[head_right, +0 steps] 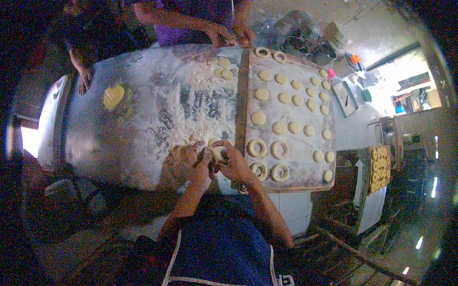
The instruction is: The person shapes small dough pieces into ring forms by hand and places them on a wooden tray. They repeatedly pick up dough, form a hole in the center, and arrange the rings in rows on the tray. Other workers are visible nearby performing similar tasks.
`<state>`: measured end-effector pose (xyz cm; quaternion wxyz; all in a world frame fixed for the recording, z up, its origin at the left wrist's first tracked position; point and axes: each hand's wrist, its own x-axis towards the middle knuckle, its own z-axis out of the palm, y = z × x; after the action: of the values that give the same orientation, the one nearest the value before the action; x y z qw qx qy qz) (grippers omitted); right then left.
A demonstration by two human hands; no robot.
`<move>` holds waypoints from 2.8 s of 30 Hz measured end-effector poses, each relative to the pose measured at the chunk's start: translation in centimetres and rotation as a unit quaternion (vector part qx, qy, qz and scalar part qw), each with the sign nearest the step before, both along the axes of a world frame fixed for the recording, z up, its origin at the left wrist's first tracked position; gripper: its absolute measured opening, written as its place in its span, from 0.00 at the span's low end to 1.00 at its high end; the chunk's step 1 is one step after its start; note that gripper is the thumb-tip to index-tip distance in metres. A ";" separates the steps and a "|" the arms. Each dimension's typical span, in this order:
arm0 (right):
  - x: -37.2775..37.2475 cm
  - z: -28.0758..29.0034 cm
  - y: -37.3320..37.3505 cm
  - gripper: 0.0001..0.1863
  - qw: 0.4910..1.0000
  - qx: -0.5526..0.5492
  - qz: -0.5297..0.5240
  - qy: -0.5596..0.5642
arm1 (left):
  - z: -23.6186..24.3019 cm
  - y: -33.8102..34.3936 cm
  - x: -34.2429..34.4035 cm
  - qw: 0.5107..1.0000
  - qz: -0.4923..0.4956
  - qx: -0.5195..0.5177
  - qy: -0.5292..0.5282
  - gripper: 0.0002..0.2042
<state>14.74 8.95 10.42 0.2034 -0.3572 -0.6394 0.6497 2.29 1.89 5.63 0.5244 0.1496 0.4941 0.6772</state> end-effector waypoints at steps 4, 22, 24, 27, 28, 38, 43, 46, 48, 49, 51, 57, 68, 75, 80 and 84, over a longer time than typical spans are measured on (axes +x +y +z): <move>1.5 -0.2 1.7 0.20 0.969 -0.175 -0.091 0.151 | 1.7 0.0 0.0 0.985 -0.144 0.058 0.070 0.27; 10.5 -2.4 0.5 0.31 0.974 0.039 -0.200 -0.103 | 1.5 4.7 11.3 0.947 -0.091 0.045 0.305 0.17; 11.2 -2.4 -0.1 0.30 0.972 0.054 -0.229 -0.017 | 0.5 5.4 12.3 0.879 -0.061 0.097 0.463 0.18; 12.3 -1.6 -0.7 0.30 0.923 -0.015 -0.382 0.050 | -1.1 5.6 14.5 0.983 -0.107 0.043 0.144 0.20; 13.6 -1.0 -0.9 0.31 0.938 0.043 -0.325 0.110 | -1.5 5.5 15.0 0.981 -0.101 0.024 0.161 0.20; 21.6 -4.0 -0.4 0.37 0.967 0.150 -0.194 -0.068 | 0.1 5.8 20.3 0.939 -0.121 0.100 0.306 0.21; 26.2 -5.7 -1.3 0.41 0.951 0.197 -0.224 -0.085 | -0.8 5.7 24.1 0.935 -0.182 0.052 0.301 0.20; 28.2 -4.5 -1.8 0.40 0.949 0.183 -0.241 -0.088 | -1.4 5.4 26.2 0.870 -0.168 0.155 0.437 0.17; 29.4 -3.1 -1.9 0.37 0.964 0.124 -0.233 -0.008 | -1.4 5.3 27.0 0.762 -0.123 0.157 0.617 0.15; 29.7 -2.4 -1.9 0.35 0.969 0.075 -0.228 0.052 | -1.3 5.4 27.4 0.721 -0.091 0.166 0.667 0.15; 30.7 -1.4 -1.8 0.20 0.946 0.200 -0.252 0.024 | -0.8 5.8 28.0 0.765 -0.092 0.147 0.620 0.14; 32.8 -0.7 -2.3 0.32 0.904 0.172 -0.288 -0.264 | 1.0 7.8 28.7 0.626 -0.231 -0.020 0.745 0.15; 33.8 -3.8 6.3 0.21 0.728 0.578 -0.186 -0.319 | 1.8 6.5 26.0 0.710 -0.214 0.029 0.671 0.14; 31.9 0.4 6.1 0.07 0.895 0.257 -0.225 -0.286 | 0.9 0.1 10.5 0.762 0.009 -0.016 0.647 0.10; 17.6 -0.7 3.4 0.12 0.950 0.282 -0.063 -0.115 | -0.2 -6.4 0.2 0.740 0.170 -0.096 0.643 0.08; 4.5 -4.5 0.2 0.12 0.934 0.280 0.104 -0.193 | 0.0 -9.2 -3.3 0.773 0.185 -0.124 0.594 0.08</move>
<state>19.27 9.12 5.87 0.0989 -0.3360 -0.8561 0.3800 -1.04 -7.28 5.62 0.0051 0.3614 0.8051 0.4703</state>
